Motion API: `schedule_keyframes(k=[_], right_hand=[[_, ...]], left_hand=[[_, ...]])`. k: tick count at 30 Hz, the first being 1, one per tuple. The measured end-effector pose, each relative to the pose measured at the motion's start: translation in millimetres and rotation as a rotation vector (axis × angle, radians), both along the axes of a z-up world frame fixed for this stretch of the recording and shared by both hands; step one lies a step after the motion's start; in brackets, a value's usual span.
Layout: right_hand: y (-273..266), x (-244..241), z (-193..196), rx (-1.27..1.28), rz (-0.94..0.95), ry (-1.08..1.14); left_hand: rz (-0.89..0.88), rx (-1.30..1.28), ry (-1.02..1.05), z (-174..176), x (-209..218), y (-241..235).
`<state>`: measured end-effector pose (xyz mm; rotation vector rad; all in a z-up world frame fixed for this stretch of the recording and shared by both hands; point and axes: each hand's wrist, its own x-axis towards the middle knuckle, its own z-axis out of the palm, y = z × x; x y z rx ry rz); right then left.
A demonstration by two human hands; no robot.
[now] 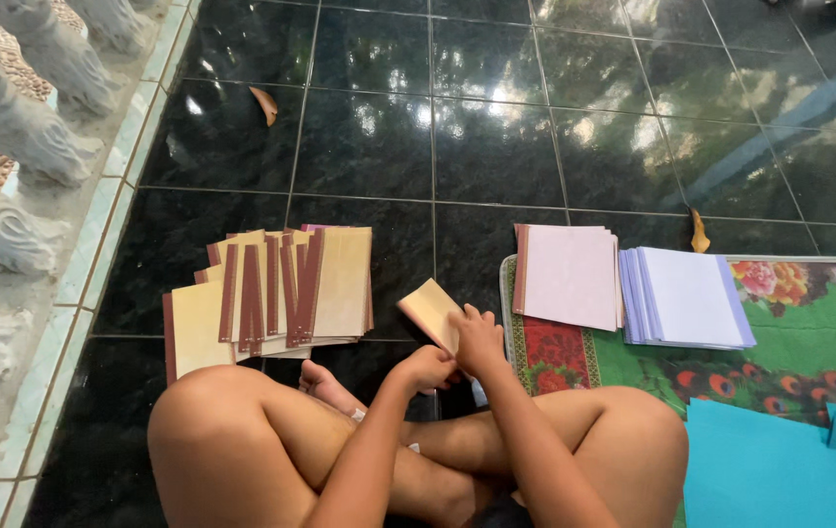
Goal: The person sits on the floor and repeatedly folds rectangular sheets of paper in half. They pick up a sheet, fold it, press the crease, and place it on a stack, continuing this process with multiple sheets.
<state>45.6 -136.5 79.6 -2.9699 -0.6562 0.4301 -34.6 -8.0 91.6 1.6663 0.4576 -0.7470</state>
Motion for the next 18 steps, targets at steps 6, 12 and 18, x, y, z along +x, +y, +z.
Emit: schedule_keyframes(k=[6,12,18], right_hand=[[-3,1,-14,0.002,0.075,-0.075],[7,-17,3,0.037,0.149,-0.412],[3,-5,-18,0.128,0.266,-0.280]], left_hand=[[-0.004,0.397,-0.214,37,0,18],[0.200,0.596,-0.419,38,5,26],[0.148,0.867,-0.751,6,15,32]])
